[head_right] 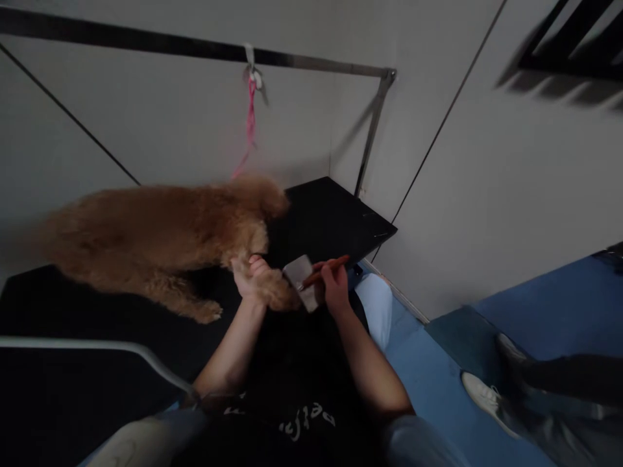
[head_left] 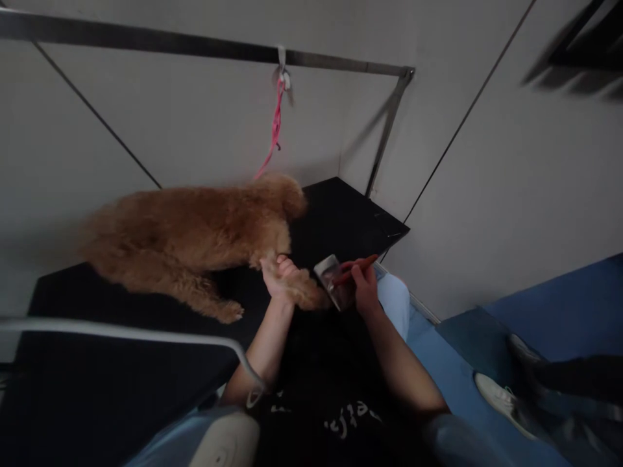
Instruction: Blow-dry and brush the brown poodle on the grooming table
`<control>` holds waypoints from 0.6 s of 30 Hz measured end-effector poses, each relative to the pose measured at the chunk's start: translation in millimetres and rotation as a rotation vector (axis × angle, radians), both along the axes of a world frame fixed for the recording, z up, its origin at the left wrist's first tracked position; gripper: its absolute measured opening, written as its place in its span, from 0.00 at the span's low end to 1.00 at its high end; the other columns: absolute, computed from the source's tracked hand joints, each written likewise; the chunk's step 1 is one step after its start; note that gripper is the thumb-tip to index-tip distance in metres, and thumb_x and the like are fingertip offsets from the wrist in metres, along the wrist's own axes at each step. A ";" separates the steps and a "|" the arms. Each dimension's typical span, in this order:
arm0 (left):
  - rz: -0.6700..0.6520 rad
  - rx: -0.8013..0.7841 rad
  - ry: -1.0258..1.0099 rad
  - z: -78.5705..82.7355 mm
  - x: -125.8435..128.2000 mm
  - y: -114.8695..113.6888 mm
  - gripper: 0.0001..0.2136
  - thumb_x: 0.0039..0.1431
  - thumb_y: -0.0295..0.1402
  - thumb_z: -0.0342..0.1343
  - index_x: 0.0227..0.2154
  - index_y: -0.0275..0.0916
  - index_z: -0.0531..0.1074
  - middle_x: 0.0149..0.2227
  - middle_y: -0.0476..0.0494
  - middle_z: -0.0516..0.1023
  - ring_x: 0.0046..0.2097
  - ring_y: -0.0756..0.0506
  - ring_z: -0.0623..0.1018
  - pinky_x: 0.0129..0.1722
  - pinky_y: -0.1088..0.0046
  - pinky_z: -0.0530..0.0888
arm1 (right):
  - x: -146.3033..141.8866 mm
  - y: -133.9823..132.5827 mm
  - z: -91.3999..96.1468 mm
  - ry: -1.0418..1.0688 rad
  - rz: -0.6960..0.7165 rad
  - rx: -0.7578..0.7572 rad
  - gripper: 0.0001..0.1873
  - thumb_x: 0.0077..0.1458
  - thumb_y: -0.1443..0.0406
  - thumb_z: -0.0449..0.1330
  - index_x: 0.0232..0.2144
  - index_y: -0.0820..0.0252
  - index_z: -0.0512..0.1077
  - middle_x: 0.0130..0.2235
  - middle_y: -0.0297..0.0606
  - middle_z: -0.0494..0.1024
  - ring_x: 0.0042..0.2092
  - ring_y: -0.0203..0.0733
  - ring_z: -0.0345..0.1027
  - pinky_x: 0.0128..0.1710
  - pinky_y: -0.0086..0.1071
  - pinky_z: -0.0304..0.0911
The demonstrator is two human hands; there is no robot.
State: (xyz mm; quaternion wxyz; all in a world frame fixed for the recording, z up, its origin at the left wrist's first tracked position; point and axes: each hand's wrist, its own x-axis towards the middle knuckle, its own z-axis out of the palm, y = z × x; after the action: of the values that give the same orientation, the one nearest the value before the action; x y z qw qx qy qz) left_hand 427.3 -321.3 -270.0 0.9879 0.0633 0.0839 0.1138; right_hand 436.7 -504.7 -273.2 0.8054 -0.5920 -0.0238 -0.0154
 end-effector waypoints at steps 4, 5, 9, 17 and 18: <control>0.026 0.039 0.129 9.9 2.5 -16.5 0.28 0.69 0.58 0.34 0.23 0.40 0.56 0.16 0.58 0.50 0.15 0.56 0.50 0.15 0.81 0.54 | -8.0 -26.1 0.3 -0.019 -0.079 -0.131 0.19 0.50 0.48 0.62 0.34 0.56 0.67 0.33 0.37 0.79 0.35 0.42 0.72 0.37 0.36 0.69; 0.040 0.072 0.155 13.8 3.9 -20.5 0.28 0.70 0.56 0.35 0.23 0.40 0.56 0.16 0.57 0.50 0.16 0.55 0.50 0.15 0.80 0.54 | -10.5 -31.6 1.8 -0.034 -0.196 -0.166 0.18 0.52 0.48 0.60 0.34 0.56 0.67 0.34 0.37 0.78 0.35 0.41 0.71 0.37 0.35 0.69; 0.007 0.204 0.246 26.4 14.2 -36.4 0.26 0.71 0.52 0.39 0.22 0.39 0.57 0.17 0.56 0.52 0.16 0.54 0.54 0.16 0.80 0.57 | -24.7 -40.7 8.3 -0.146 -0.146 -0.206 0.14 0.55 0.53 0.59 0.36 0.55 0.68 0.38 0.39 0.80 0.37 0.43 0.74 0.39 0.37 0.70; -0.211 0.449 0.219 24.8 32.2 -52.5 0.21 0.61 0.46 0.61 0.21 0.39 0.61 0.18 0.55 0.64 0.21 0.51 0.69 0.28 0.75 0.71 | -37.1 -40.6 7.7 -0.370 -0.399 -0.268 0.10 0.56 0.57 0.61 0.34 0.55 0.67 0.41 0.41 0.78 0.43 0.44 0.74 0.47 0.41 0.70; -0.219 0.468 0.237 23.6 33.5 -53.4 0.19 0.62 0.44 0.61 0.23 0.38 0.65 0.20 0.54 0.68 0.23 0.51 0.72 0.30 0.74 0.73 | -37.1 -41.6 6.7 -0.396 -0.330 -0.307 0.10 0.55 0.57 0.62 0.34 0.55 0.67 0.41 0.41 0.79 0.43 0.44 0.75 0.47 0.41 0.71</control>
State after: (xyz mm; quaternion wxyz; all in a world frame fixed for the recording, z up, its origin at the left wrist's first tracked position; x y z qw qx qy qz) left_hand 460.8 -374.7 -246.3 0.9361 0.3112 0.1631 0.0146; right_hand 399.6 -546.3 -266.5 0.6727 -0.6884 -0.0858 -0.2574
